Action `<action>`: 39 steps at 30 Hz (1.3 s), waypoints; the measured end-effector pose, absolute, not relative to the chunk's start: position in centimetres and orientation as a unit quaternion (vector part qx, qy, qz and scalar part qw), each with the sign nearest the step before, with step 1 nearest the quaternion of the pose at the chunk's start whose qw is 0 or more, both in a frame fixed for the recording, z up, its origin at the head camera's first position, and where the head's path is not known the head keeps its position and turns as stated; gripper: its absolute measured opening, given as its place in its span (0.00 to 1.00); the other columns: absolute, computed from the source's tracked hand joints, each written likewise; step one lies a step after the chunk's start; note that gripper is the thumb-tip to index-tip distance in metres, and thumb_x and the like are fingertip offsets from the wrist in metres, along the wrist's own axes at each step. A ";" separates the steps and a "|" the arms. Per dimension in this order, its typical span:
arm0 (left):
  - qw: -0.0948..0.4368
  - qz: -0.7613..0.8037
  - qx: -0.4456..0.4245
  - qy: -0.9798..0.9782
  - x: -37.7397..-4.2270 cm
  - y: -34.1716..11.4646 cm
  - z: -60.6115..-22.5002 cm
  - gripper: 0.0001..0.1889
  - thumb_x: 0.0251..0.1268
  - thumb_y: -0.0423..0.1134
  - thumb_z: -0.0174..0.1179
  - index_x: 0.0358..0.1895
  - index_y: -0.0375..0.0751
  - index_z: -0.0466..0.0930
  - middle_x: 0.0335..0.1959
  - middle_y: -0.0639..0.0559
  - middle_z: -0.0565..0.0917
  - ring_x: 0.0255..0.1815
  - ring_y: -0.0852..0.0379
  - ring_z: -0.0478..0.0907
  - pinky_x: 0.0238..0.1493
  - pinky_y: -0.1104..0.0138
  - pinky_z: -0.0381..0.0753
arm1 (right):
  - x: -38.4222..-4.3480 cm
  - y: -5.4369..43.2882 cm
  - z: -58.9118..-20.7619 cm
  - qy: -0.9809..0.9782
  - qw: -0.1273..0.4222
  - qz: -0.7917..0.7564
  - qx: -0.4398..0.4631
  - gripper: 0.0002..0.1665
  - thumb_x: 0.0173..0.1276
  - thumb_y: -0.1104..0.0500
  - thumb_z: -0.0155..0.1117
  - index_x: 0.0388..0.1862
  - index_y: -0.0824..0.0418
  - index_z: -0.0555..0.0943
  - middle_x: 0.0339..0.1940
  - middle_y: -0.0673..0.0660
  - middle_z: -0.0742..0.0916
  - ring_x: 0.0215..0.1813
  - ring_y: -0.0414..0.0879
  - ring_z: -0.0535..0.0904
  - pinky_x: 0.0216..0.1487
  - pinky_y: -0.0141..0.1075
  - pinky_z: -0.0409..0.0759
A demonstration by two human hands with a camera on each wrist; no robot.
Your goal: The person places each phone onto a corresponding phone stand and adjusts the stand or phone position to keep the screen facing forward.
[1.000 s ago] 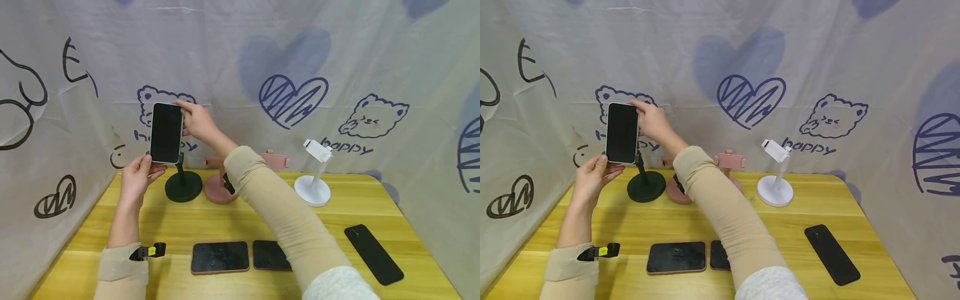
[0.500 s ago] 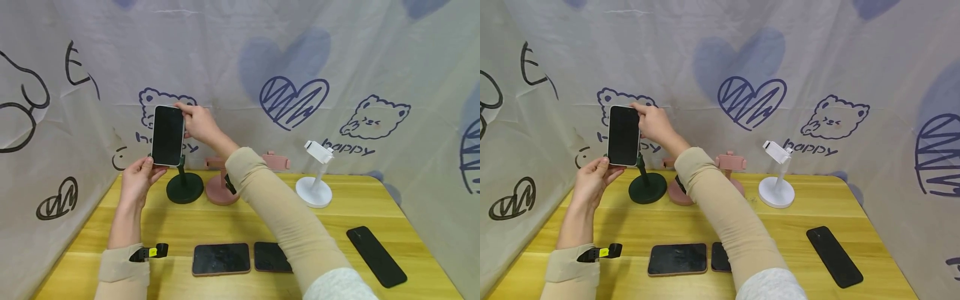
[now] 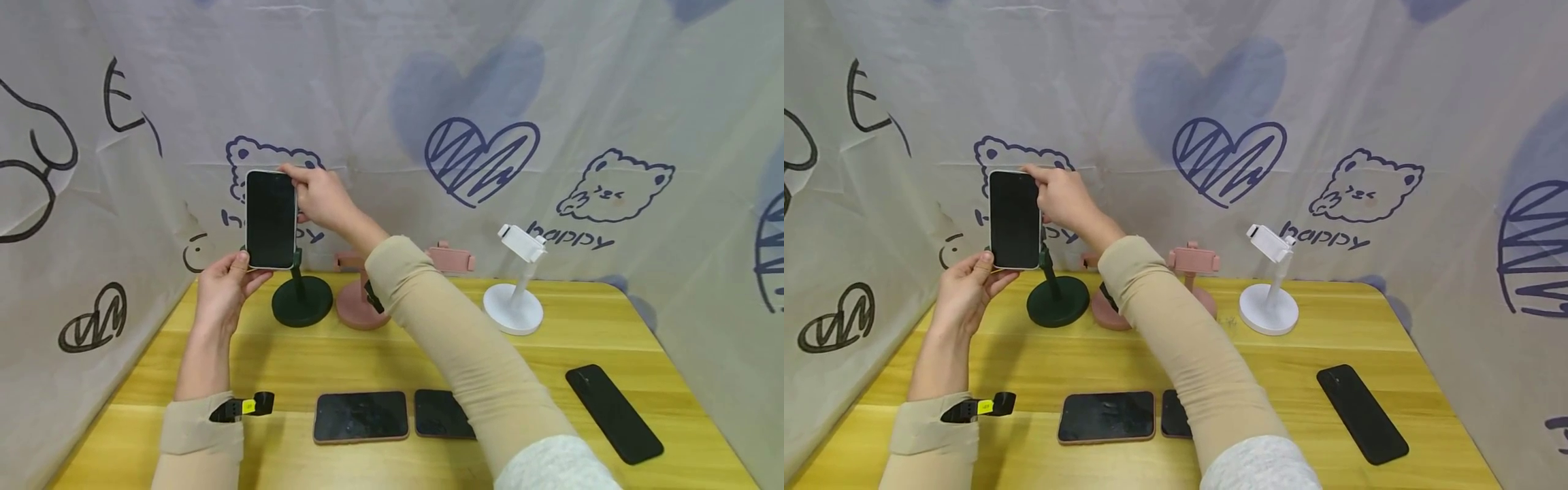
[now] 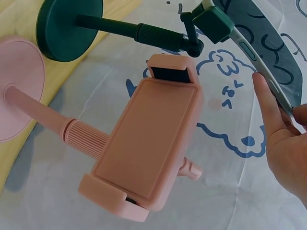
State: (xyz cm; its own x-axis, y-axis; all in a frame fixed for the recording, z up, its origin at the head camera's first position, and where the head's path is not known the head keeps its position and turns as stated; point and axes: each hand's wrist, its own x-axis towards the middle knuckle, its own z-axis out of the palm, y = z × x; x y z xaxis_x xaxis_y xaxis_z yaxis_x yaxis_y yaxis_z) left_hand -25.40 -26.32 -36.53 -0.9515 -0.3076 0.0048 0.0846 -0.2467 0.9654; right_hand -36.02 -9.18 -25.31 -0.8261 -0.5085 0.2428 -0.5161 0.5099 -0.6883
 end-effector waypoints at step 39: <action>0.123 -0.785 0.121 -0.595 -25.4 -26.0 -36.3 0.29 0.82 0.44 0.49 0.75 0.25 0.64 0.51 0.50 0.77 0.41 0.65 0.86 0.48 0.73 0.85 | -35.4 -9.2 -26.0 -0.887 0.010 0.358 0.292 0.28 0.88 0.57 0.41 0.82 0.46 0.66 0.28 0.57 0.81 0.29 0.48 0.86 0.21 0.31 0.69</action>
State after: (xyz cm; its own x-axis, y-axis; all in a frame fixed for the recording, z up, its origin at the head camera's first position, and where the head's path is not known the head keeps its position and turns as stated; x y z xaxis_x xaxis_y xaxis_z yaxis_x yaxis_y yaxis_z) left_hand -25.40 -25.98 -36.30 -0.9405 -0.3372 -0.0424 0.0502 -0.2610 0.9640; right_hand -35.41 -9.20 -26.00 -0.8292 -0.5111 0.2262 -0.5249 0.5730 -0.6294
